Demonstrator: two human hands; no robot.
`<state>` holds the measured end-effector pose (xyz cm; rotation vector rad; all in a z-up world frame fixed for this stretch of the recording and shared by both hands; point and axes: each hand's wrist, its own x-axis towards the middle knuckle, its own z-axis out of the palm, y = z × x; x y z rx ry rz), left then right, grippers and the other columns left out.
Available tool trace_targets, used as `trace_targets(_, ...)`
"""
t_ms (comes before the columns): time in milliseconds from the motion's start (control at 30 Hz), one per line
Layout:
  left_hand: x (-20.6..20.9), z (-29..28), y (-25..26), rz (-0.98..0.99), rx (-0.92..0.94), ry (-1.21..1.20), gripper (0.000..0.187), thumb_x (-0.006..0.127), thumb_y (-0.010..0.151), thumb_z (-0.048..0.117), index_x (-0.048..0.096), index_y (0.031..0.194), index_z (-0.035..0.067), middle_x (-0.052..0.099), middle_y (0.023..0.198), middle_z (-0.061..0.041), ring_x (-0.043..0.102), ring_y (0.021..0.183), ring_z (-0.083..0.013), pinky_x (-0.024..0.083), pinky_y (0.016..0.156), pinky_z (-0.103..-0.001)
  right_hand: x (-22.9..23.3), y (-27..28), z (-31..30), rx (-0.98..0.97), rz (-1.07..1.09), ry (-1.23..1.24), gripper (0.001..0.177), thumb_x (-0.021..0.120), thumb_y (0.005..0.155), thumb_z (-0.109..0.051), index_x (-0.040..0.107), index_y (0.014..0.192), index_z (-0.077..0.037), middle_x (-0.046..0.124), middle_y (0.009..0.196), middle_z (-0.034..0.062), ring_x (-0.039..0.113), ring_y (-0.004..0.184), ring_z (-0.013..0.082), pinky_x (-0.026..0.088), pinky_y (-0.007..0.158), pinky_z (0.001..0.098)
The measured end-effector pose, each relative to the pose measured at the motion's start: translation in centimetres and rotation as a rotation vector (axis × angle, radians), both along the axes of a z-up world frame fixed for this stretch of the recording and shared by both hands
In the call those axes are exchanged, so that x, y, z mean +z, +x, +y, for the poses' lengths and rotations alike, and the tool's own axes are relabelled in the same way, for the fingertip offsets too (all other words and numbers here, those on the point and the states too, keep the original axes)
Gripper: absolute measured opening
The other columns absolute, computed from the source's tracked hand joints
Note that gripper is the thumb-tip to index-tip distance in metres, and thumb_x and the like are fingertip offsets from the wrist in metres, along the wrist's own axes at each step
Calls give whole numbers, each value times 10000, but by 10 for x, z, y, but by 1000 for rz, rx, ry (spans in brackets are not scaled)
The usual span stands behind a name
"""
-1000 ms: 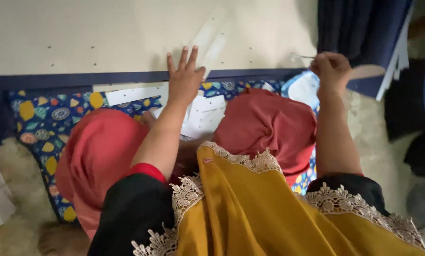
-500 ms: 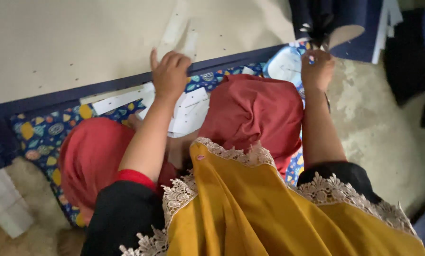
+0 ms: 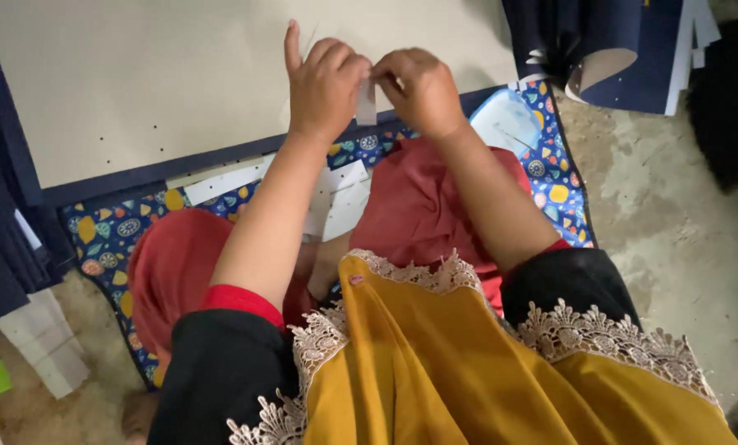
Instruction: Applying glue to white strips and attaching them to blue fabric panels
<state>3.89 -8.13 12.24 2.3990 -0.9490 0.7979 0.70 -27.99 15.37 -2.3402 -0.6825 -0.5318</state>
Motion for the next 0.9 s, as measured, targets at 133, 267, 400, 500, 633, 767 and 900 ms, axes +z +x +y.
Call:
trace_targets(133,12,-6,10,32,-48,20,120,792,1039,141,744,948,204,701,940,27,670,998,-268,169,1211,-613,2,4,-9,92,22,200,171,682,915,116,735,972,-36,719,928,89,681,842,263,532,755,372)
trace_targets(267,28,-12,12,311,-91,-237,50,719,926,143,754,923,179,741,880,11,696,827,-239,426,902,-449,2,4,-9,15,436,643,135,756,953,57,688,926,-57,684,825,58,619,730,114,527,681,251)
trace_targets(400,22,-7,14,572,4,-618,107,743,916,126,788,1013,125,811,934,-4,723,791,-110,570,710,-276,-7,10,-11,-51,536,824,124,747,953,55,724,973,-65,733,864,40,628,736,93,557,709,239)
trace_targets(500,8,6,14,583,111,-831,155,745,912,71,781,1058,107,803,954,-31,740,863,-128,622,780,-261,-3,4,-23,-225,520,833,72,766,965,-115,732,1001,-63,723,868,34,679,794,135,598,737,274)
trace_targets(633,-19,18,23,566,194,-968,154,747,905,110,779,1057,116,795,897,-2,716,808,-77,598,766,-237,-3,-9,-41,-324,557,883,90,742,959,-100,727,1026,-41,690,843,37,649,761,135,602,743,272)
trace_targets(767,-26,19,19,491,279,-1038,167,718,937,155,770,1089,110,812,1010,-28,758,926,-122,628,842,-263,-5,-24,-49,-454,797,810,174,702,958,-225,754,1072,-104,746,925,-5,695,783,105,630,735,231)
trace_targets(900,-40,14,10,553,375,-1088,181,685,941,197,760,1094,136,814,1001,-33,769,889,-137,708,679,-292,-26,-23,-53,-387,870,862,264,773,920,-128,746,1171,-52,581,819,-45,646,746,106,625,671,199)
